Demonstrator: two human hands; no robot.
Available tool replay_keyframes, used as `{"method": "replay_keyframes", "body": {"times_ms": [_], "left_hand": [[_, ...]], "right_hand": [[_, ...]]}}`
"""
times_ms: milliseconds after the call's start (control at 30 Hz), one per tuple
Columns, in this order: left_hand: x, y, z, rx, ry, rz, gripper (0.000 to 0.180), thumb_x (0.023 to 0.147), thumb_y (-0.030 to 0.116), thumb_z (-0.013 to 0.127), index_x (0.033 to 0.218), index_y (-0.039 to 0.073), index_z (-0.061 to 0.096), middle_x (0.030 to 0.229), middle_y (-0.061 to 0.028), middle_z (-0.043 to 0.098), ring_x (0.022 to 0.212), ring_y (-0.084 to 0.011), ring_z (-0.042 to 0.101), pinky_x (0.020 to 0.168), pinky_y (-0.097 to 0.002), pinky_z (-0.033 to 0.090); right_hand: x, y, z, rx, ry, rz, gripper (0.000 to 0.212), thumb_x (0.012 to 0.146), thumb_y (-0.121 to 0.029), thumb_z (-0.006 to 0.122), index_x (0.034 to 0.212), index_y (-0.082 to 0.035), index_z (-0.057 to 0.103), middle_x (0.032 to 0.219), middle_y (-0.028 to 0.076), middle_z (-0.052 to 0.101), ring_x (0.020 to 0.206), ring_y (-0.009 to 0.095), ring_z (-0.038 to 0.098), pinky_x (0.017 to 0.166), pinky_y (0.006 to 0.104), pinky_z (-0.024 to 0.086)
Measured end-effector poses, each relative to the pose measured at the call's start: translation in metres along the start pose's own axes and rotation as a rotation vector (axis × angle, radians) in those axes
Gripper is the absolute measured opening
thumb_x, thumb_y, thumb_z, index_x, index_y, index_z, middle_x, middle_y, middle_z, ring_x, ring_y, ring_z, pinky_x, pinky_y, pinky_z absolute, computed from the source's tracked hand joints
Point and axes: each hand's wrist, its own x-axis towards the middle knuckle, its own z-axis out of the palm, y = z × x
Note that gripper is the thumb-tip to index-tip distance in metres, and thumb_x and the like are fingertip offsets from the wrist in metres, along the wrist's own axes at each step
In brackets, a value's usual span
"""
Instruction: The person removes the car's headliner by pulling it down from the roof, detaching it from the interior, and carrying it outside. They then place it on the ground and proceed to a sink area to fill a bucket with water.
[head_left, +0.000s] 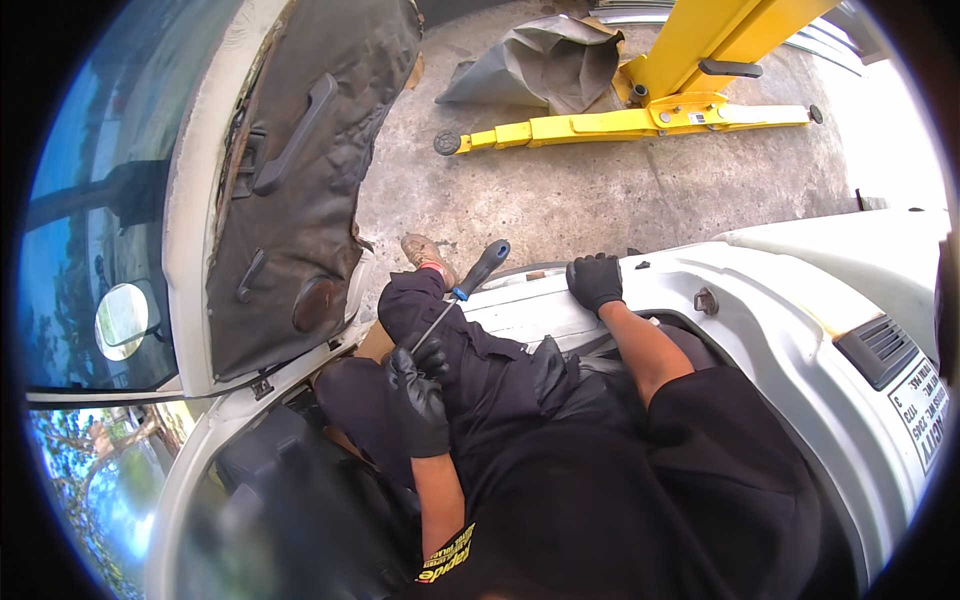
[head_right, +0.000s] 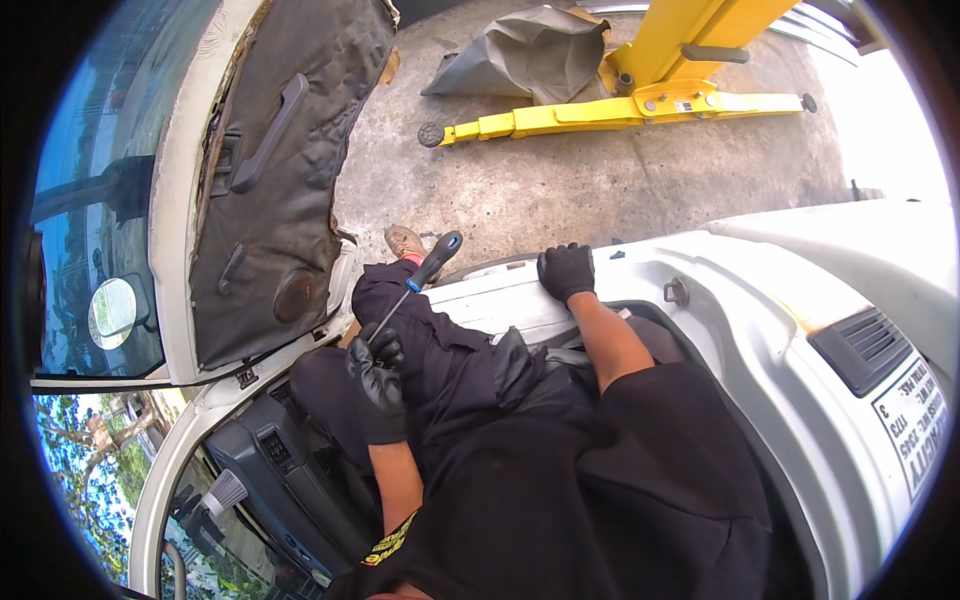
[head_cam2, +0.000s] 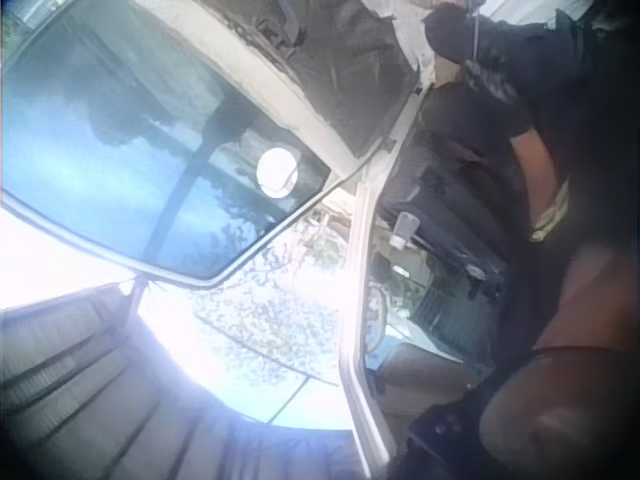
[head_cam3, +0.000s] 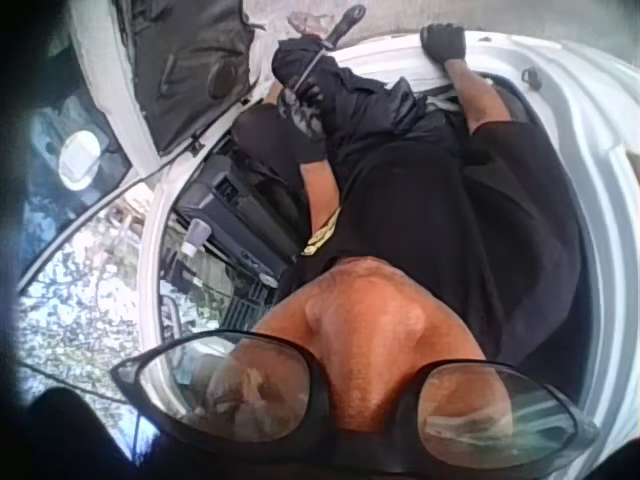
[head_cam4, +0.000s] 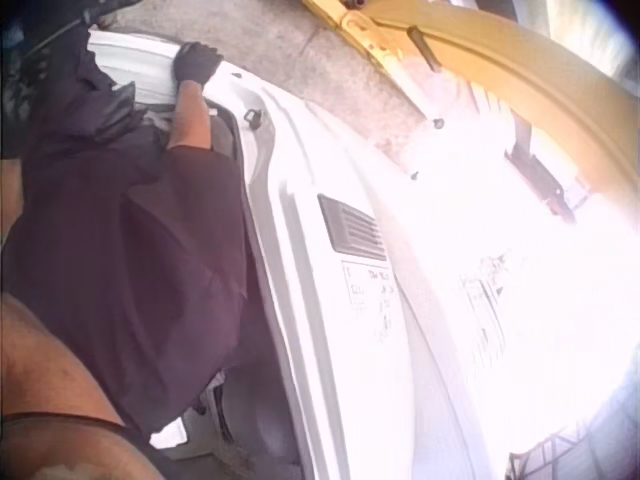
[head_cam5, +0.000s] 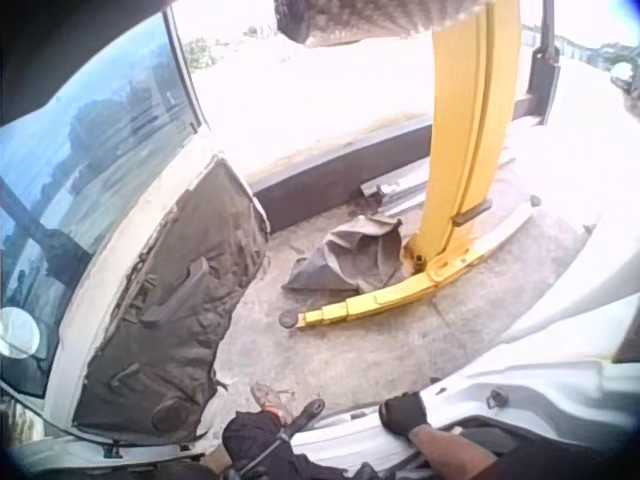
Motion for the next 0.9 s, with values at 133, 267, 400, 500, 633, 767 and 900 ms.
{"method": "replay_keyframes", "body": {"times_ms": [133, 267, 400, 500, 633, 767, 900], "left_hand": [[0.002, 0.006, 0.035, 0.128, -0.022, -0.018, 0.042, 0.114, 0.037, 0.046, 0.127, -0.001, 0.061, 0.105, -0.0133, 0.075, 0.085, -0.0157, 0.07, 0.075, -0.0295, 0.055], [0.004, 0.018, 0.051, 0.397, -0.051, 0.004, 0.041, 0.114, 0.036, 0.045, 0.125, 0.0, 0.062, 0.102, -0.0123, 0.076, 0.082, -0.0147, 0.069, 0.076, -0.028, 0.054], [0.029, 0.032, 0.061, 0.338, -0.109, -0.06, 0.041, 0.114, 0.033, 0.045, 0.125, -0.002, 0.062, 0.1, -0.0125, 0.076, 0.079, -0.014, 0.069, 0.075, -0.0266, 0.053], [0.059, 0.044, 0.068, 0.303, -0.148, -0.102, 0.04, 0.114, 0.033, 0.046, 0.124, -0.003, 0.063, 0.098, -0.0124, 0.075, 0.077, -0.0132, 0.067, 0.072, -0.0263, 0.053], [0.101, 0.069, 0.1, 0.449, -0.223, -0.057, 0.038, 0.112, 0.033, 0.051, 0.121, -0.002, 0.063, 0.093, -0.0113, 0.073, 0.073, -0.0123, 0.065, 0.068, -0.0261, 0.051], [0.159, 0.072, 0.149, 0.52, -0.382, -0.002, 0.037, 0.112, 0.029, 0.051, 0.112, -0.005, 0.066, 0.085, -0.0107, 0.073, 0.069, -0.0131, 0.065, 0.066, -0.0265, 0.051], [0.212, 0.055, 0.224, 0.718, -0.58, -0.043, 0.037, 0.112, 0.028, 0.051, 0.106, -0.005, 0.066, 0.081, -0.0116, 0.073, 0.066, -0.0126, 0.064, 0.065, -0.0268, 0.052]], "right_hand": [[-0.003, 0.0, -0.001, -0.024, -0.031, 0.03, 0.038, 0.1, -0.036, 0.05, 0.088, -0.012, 0.078, 0.09, 0.012, 0.077, 0.092, 0.031, 0.071, 0.086, 0.0492, 0.046], [-0.003, 0.002, -0.005, 0.019, -0.03, 0.032, 0.037, 0.099, -0.034, 0.053, 0.085, -0.009, 0.077, 0.088, 0.015, 0.076, 0.09, 0.034, 0.071, 0.087, 0.0503, 0.047], [-0.004, 0.003, -0.006, 0.034, -0.004, 0.023, 0.035, 0.098, -0.034, 0.055, 0.087, -0.009, 0.077, 0.089, 0.015, 0.075, 0.094, 0.035, 0.069, 0.09, 0.0519, 0.045], [0.0, 0.004, -0.004, 0.059, -0.031, 0.045, 0.035, 0.099, -0.034, 0.053, 0.089, -0.009, 0.076, 0.09, 0.015, 0.075, 0.097, 0.035, 0.068, 0.095, 0.0547, 0.044], [0.001, 0.009, 0.006, 0.117, -0.008, 0.071, 0.033, 0.097, -0.033, 0.055, 0.091, -0.008, 0.075, 0.092, 0.017, 0.074, 0.096, 0.036, 0.068, 0.095, 0.056, 0.043], [0.005, 0.007, 0.008, 0.177, 0.036, 0.109, 0.03, 0.095, -0.032, 0.057, 0.088, -0.007, 0.072, 0.09, 0.018, 0.072, 0.094, 0.039, 0.068, 0.095, 0.0581, 0.042], [-0.002, 0.01, 0.002, 0.2, 0.046, 0.049, 0.026, 0.09, -0.03, 0.062, 0.078, -0.009, 0.072, 0.086, 0.014, 0.072, 0.091, 0.033, 0.069, 0.079, 0.0502, 0.048]]}}
